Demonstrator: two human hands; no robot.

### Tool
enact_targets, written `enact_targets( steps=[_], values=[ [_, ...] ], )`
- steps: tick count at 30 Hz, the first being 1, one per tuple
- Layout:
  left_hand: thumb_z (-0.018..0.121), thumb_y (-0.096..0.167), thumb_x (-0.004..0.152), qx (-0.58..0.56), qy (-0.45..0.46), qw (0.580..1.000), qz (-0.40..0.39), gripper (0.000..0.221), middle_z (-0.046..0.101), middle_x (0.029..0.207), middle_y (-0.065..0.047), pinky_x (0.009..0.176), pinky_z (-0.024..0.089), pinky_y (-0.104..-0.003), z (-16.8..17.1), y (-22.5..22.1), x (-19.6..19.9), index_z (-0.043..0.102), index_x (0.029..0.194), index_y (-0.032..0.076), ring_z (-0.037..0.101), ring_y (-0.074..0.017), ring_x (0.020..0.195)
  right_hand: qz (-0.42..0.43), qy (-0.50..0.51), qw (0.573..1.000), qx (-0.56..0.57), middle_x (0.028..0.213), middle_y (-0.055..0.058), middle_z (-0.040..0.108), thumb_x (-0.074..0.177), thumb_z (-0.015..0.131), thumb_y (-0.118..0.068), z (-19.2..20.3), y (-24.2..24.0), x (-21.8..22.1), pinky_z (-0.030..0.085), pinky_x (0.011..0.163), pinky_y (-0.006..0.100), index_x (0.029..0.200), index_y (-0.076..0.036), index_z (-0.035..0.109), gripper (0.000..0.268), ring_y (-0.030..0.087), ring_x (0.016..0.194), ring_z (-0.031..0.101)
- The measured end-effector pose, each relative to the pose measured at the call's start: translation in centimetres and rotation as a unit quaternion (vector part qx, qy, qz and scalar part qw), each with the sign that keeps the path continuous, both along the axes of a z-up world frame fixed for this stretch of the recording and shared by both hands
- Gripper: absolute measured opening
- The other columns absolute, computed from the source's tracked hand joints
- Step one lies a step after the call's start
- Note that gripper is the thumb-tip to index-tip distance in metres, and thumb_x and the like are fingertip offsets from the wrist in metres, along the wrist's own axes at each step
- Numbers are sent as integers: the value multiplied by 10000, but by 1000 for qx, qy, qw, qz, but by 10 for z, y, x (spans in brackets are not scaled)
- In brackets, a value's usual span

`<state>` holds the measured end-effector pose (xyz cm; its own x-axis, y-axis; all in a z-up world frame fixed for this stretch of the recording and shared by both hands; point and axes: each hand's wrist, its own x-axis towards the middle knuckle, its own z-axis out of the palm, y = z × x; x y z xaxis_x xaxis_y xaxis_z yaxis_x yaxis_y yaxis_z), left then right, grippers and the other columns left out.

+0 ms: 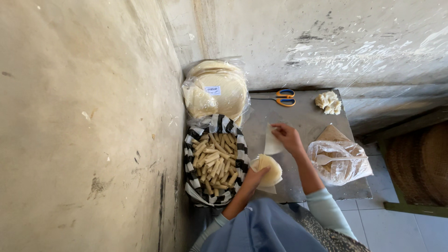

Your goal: The person folds thin wrappers around small food rolls by hand on a table and places the finished items into a striped basket.

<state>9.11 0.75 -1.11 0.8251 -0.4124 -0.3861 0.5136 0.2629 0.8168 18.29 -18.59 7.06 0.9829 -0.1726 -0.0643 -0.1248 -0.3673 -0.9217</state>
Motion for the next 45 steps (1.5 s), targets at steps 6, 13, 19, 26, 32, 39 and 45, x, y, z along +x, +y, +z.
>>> enact_targets(
  steps=[6,13,19,26,32,39,45],
  values=[
    [710,198,931,52,22,998,-4,464,711,1177,-95,902,564,-311,-38,-4,13,578,1331,4,698,-196,1055,-73,-39,991,-105,944,102,732,861,778,-110,-47,-14,32,554,762,323,1300,-80,638,462,169,822,693],
    [677,104,896,27,23,999,14,548,677,1255,-90,969,528,-314,-69,-9,22,515,1413,27,667,-204,1145,-91,-76,989,-93,955,103,754,863,770,-68,-58,-21,35,568,783,333,1305,-80,642,460,182,827,698],
    [673,77,874,-26,-1,1000,3,604,640,1320,-117,1008,513,-316,-64,-6,20,481,1444,31,640,-205,1197,-134,-42,987,-74,986,96,756,901,763,-101,-59,-20,32,577,803,330,1317,-79,624,439,191,868,728],
    [563,324,1052,-131,27,990,47,505,623,1362,-91,1055,475,-319,-59,-7,22,516,1447,13,598,-178,1238,-128,-259,873,-392,1049,140,740,771,821,-92,-39,-17,6,545,830,392,1146,-94,673,403,321,935,677],
    [476,426,1076,-159,89,982,51,537,637,1335,-92,1028,487,-322,-67,-6,21,538,1428,25,614,-179,1216,44,-45,992,-105,934,72,737,827,838,-207,-14,13,-60,554,734,320,986,-64,740,235,199,825,699],
    [529,274,1077,-183,27,981,54,439,628,1326,-76,1025,480,-313,-67,-5,18,527,1435,21,609,-160,1211,36,-118,976,-181,958,70,722,754,882,-166,-3,31,-74,532,776,369,926,-58,750,242,233,902,661],
    [517,198,1069,-180,13,980,82,400,637,1304,-79,1013,481,-301,-71,-12,20,530,1427,20,616,-161,1193,13,-161,973,-166,961,80,684,725,878,-133,-7,35,-79,530,776,374,882,-57,744,220,239,924,645]
  ],
)
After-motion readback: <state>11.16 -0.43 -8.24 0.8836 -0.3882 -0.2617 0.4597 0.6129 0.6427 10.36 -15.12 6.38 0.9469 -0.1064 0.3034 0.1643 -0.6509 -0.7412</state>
